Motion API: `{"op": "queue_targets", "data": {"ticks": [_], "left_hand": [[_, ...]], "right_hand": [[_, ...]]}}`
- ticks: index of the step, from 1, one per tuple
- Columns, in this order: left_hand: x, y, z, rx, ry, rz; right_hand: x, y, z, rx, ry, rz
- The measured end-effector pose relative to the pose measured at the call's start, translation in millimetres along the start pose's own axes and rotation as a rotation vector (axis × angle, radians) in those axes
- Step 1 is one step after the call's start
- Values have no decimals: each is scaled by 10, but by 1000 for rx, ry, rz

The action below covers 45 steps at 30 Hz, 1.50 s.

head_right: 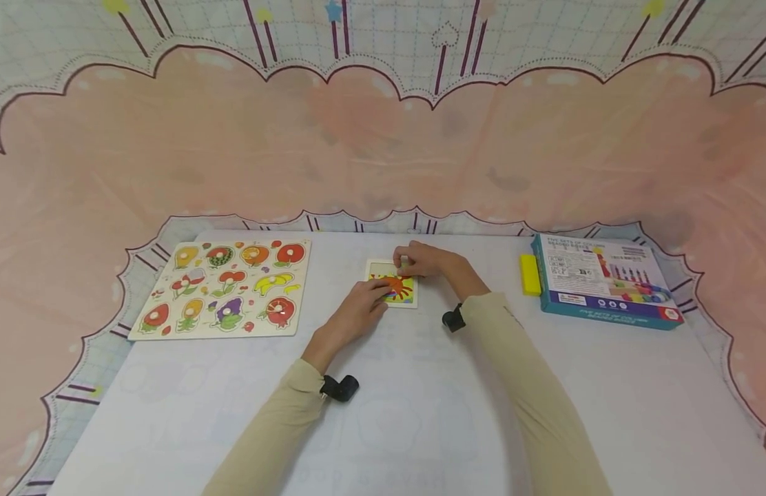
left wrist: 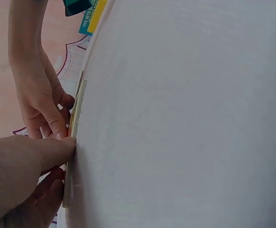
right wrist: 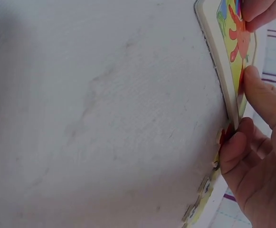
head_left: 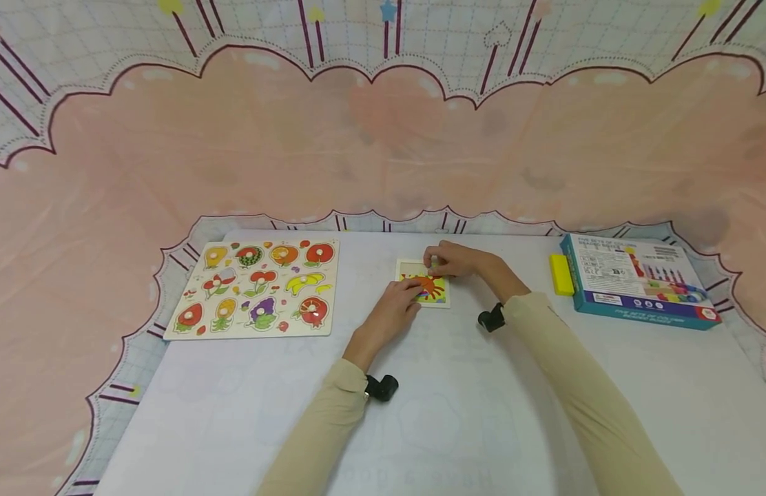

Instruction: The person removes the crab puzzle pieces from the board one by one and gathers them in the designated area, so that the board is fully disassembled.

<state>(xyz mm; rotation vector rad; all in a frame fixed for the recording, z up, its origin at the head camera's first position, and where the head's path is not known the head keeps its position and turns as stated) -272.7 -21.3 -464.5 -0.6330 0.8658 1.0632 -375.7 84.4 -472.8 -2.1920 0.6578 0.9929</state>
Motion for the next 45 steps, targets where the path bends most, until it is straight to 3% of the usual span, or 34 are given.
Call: {"op": "queue_targets", "data": {"ticks": [16, 27, 35, 45], "left_hand": [[11, 2, -15, -8, -16, -7], [15, 5, 9, 10, 55, 11], [0, -2, -2, -6, 36, 12], [17, 3, 0, -5, 38, 4]], "right_hand": [[-1, 54, -60, 6, -80, -45], [-16, -24, -73, -22, 8, 32], [-59, -37, -34, -26, 57, 98], [-57, -27, -27, -37, 91, 120]]}}
Point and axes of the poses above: each hand's wrist, its own y-axis towards the middle knuckle, its own x-axis out of the palm, z = x × y, the point moved 8 cm from there along y, towards the middle knuckle, and after that the axes turned 5 degrees about -x, right-handed, at the moved point
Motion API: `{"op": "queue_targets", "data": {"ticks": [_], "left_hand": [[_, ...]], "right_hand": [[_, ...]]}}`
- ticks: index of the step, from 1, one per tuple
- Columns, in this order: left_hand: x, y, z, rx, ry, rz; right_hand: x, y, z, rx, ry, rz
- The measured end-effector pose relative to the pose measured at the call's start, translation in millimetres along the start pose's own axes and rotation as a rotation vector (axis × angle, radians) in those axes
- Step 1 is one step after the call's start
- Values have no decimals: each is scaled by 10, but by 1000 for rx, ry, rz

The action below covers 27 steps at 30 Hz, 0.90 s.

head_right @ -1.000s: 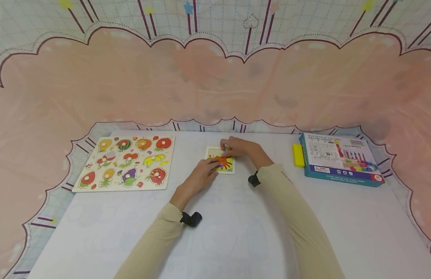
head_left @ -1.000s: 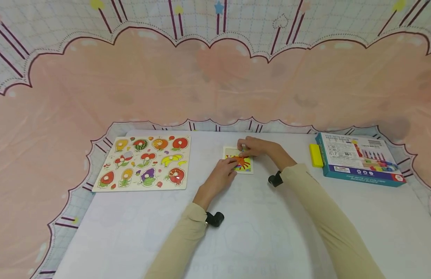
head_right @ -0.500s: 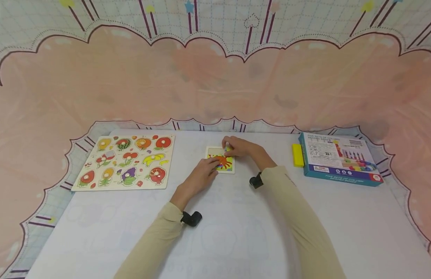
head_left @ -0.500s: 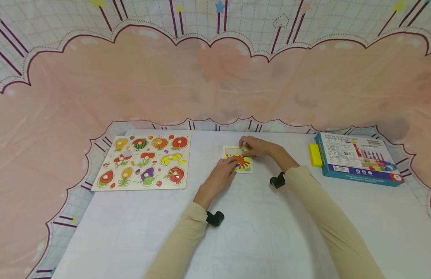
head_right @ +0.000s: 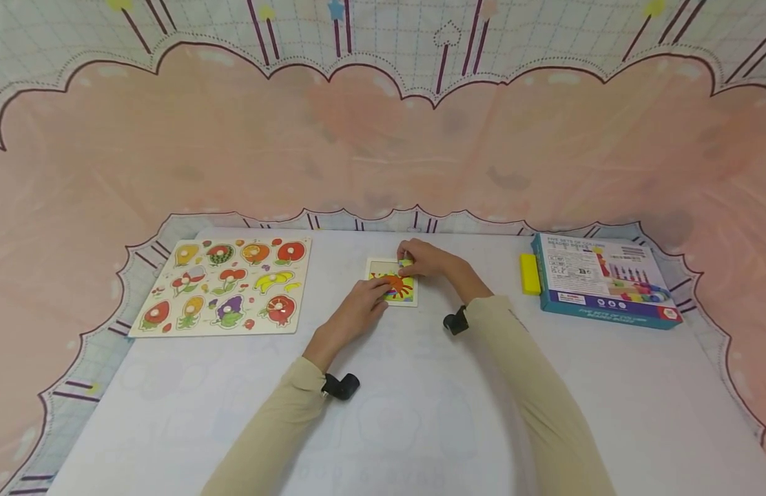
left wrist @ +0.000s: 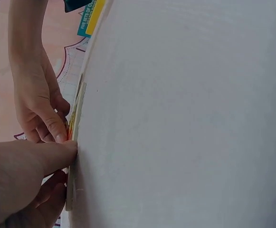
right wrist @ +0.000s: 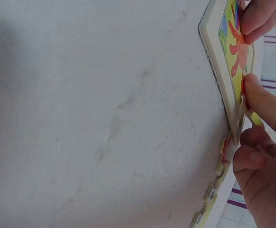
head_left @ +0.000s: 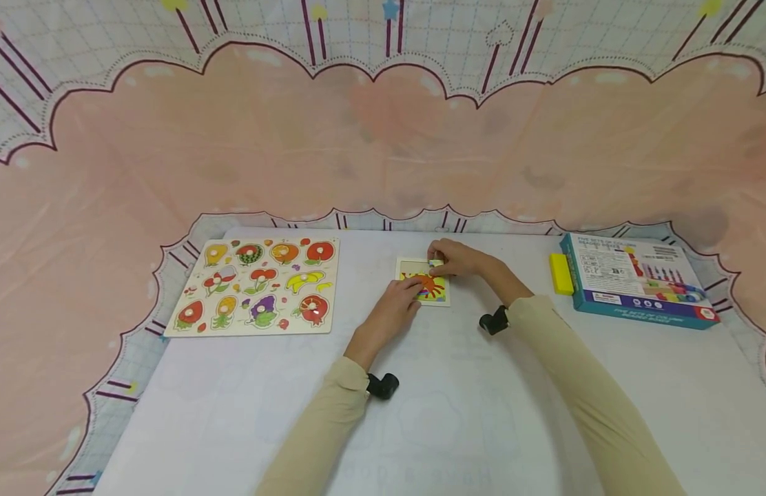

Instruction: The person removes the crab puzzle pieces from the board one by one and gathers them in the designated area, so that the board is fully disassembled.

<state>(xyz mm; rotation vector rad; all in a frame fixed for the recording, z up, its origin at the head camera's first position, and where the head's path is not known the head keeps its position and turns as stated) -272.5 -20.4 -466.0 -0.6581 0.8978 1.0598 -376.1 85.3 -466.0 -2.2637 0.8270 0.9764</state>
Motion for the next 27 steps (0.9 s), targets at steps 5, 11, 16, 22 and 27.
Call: {"op": "queue_targets", "data": {"ticks": [5, 11, 16, 22, 27], "left_hand": [[-1, 1, 6, -10, -11, -7], [2, 4, 5, -12, -1, -9], [-9, 2, 10, -6, -2, -1], [-14, -6, 17, -7, -13, 3], [-30, -7, 23, 2, -22, 22]], "right_hand": [[19, -13, 12, 14, 25, -3], [13, -41, 70, -4, 107, 56], [-31, -87, 185, 9, 286, 145], [-228, -335, 363, 74, 349, 243], [-338, -576, 589, 133, 350, 248]]}}
Point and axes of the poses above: each hand's wrist, its own y-axis towards the middle knuckle, its own x-axis out of the palm, z = x × y, the point moved 8 cm from there along y, towards the middle knuckle, and after that the axes turned 5 degrees about -x, right-handed, at the moved point
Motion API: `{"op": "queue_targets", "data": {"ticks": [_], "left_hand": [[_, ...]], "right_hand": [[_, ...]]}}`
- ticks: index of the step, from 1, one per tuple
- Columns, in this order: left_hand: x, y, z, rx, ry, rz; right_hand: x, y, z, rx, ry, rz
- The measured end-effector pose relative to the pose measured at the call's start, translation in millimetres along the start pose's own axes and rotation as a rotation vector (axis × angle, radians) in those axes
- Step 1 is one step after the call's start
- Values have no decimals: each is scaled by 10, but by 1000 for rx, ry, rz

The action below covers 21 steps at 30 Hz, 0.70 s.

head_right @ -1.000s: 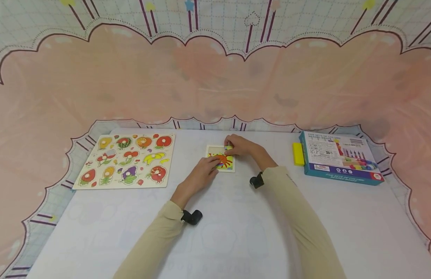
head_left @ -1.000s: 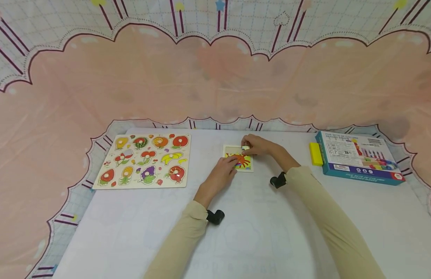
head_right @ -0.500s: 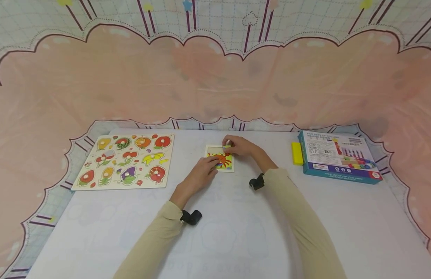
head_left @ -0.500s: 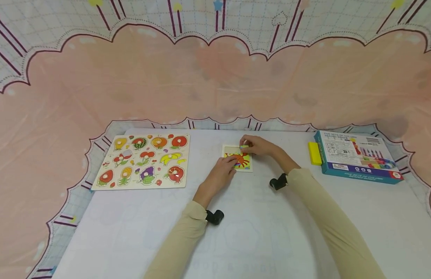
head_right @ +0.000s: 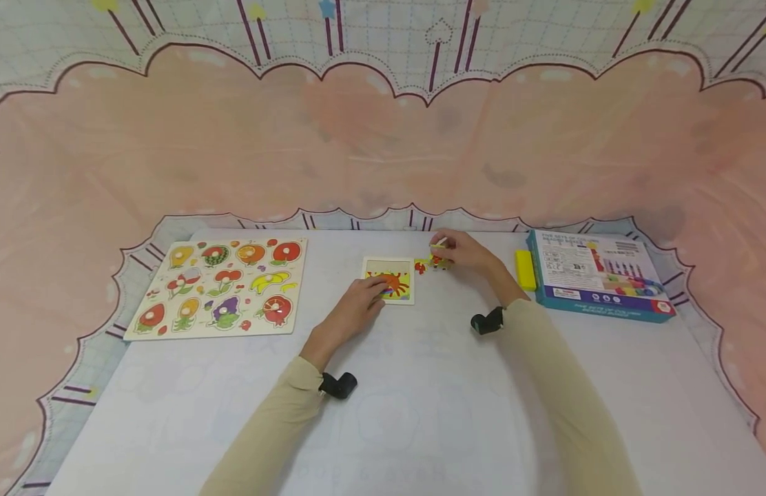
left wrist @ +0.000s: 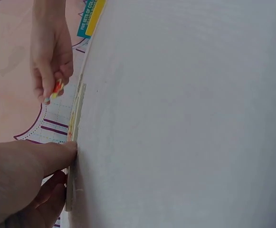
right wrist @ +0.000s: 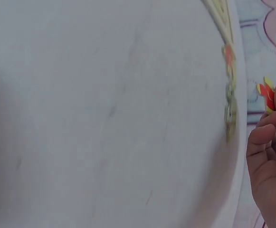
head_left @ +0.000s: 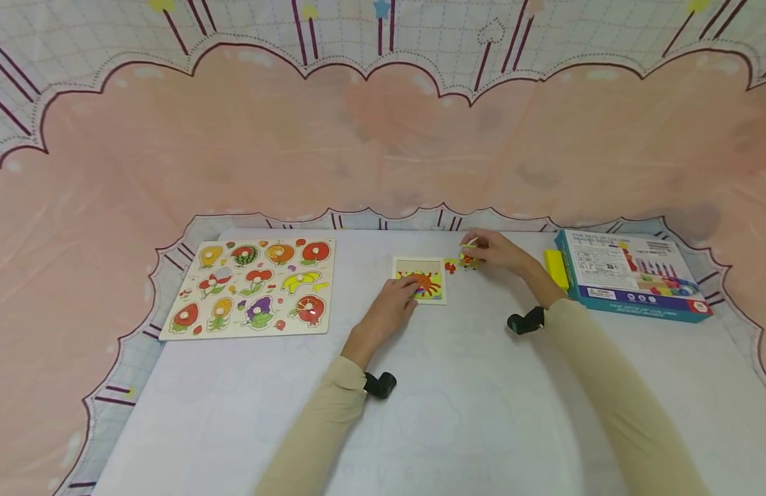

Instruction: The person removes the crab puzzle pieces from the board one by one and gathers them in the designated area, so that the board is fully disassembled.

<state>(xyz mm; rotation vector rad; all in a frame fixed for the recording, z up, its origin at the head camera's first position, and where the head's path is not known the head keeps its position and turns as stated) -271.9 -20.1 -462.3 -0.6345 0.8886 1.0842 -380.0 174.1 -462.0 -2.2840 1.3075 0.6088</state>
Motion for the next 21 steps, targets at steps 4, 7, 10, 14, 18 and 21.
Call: {"op": "queue_targets", "data": {"ticks": [4, 7, 10, 14, 18, 21], "left_hand": [[-7, -4, -11, 2, -7, 3], [-6, -7, -14, -3, -12, -4], [-7, -10, -8, -5, -13, -12], [-14, -15, -3, -2, -8, -11], [-20, -14, -5, 3, -10, -2], [-20, -9, -1, 12, 1, 0]], "right_hand": [[-107, -126, 117, 37, -19, -7], [-161, -198, 198, 52, -24, -10], [-204, -246, 276, 64, -32, -5], [-237, -267, 362, 89, -56, 1], [-246, -262, 410, 99, -112, 4], [-243, -252, 417, 91, -162, 14]]}}
Point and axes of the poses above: each hand's wrist, its own y-axis towards the middle knuckle, its own x-axis out of the palm, z = x × y, the point moved 8 cm from there along y, towards the middle knuckle, and after that the axes turned 5 degrees about -x, right-handed, at the moved point
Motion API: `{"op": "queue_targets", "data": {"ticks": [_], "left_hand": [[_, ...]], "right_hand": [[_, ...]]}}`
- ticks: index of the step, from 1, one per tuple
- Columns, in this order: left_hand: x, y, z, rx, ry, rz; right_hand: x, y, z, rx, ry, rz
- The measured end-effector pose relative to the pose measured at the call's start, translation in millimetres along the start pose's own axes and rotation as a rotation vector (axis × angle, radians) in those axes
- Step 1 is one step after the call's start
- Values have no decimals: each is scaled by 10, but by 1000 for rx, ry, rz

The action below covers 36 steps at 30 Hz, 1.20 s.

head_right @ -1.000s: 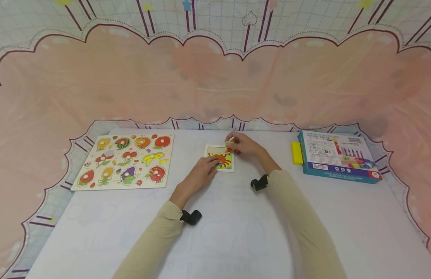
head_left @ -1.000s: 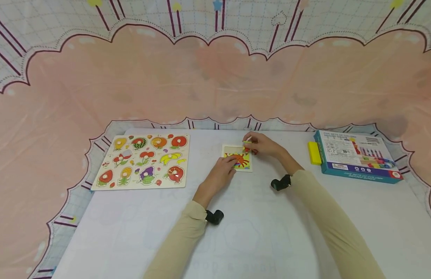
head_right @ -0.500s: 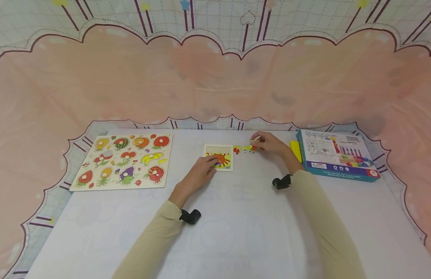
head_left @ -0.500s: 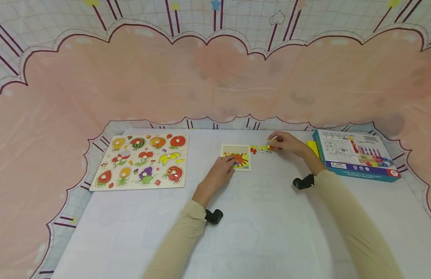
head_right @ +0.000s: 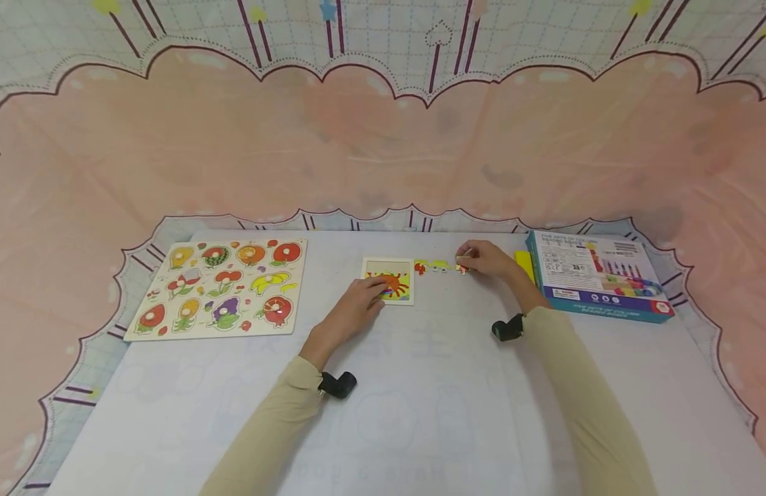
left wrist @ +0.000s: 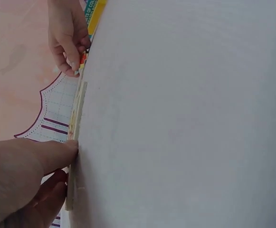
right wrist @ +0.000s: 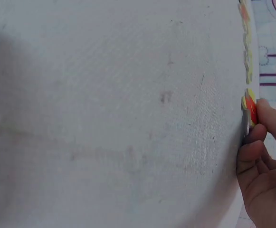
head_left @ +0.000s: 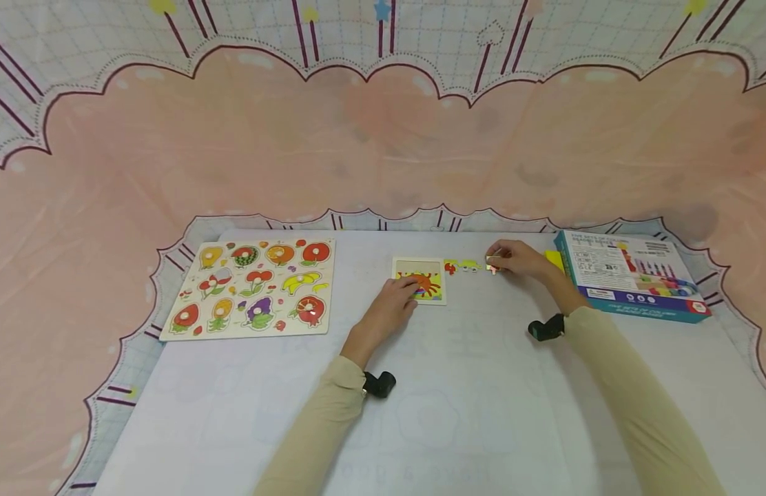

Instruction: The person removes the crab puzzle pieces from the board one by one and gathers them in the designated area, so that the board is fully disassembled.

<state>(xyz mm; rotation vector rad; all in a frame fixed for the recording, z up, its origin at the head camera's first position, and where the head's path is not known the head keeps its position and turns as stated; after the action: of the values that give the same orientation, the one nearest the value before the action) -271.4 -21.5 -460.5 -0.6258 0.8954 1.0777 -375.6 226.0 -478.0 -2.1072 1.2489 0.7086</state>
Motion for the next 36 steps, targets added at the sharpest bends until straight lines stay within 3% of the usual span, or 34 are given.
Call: {"op": "queue_targets", "data": {"ticks": [9, 22, 31, 36], "left_hand": [[-16, 9, 22, 2, 15, -5], [-16, -5, 21, 18, -3, 6], [-34, -22, 43, 45, 17, 27], [-34, -19, 35, 30, 14, 20]], "right_hand": [[-3, 3, -32, -13, -87, 27], [10, -8, -49, 3, -106, 53], [13, -33, -107, -34, -130, 61], [4, -42, -106, -28, -123, 69]]}}
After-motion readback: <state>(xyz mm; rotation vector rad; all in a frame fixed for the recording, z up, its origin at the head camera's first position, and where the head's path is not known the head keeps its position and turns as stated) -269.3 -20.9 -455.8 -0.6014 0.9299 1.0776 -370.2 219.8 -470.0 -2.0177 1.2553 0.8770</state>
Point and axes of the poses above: each hand's wrist, its own y-axis towards the middle knuckle, its own x-axis out of the palm, z = x × y, the point moved 8 cm from there along y, towards the middle knuckle, and after that the axes turned 5 degrees about -x, right-handed, at the moved point
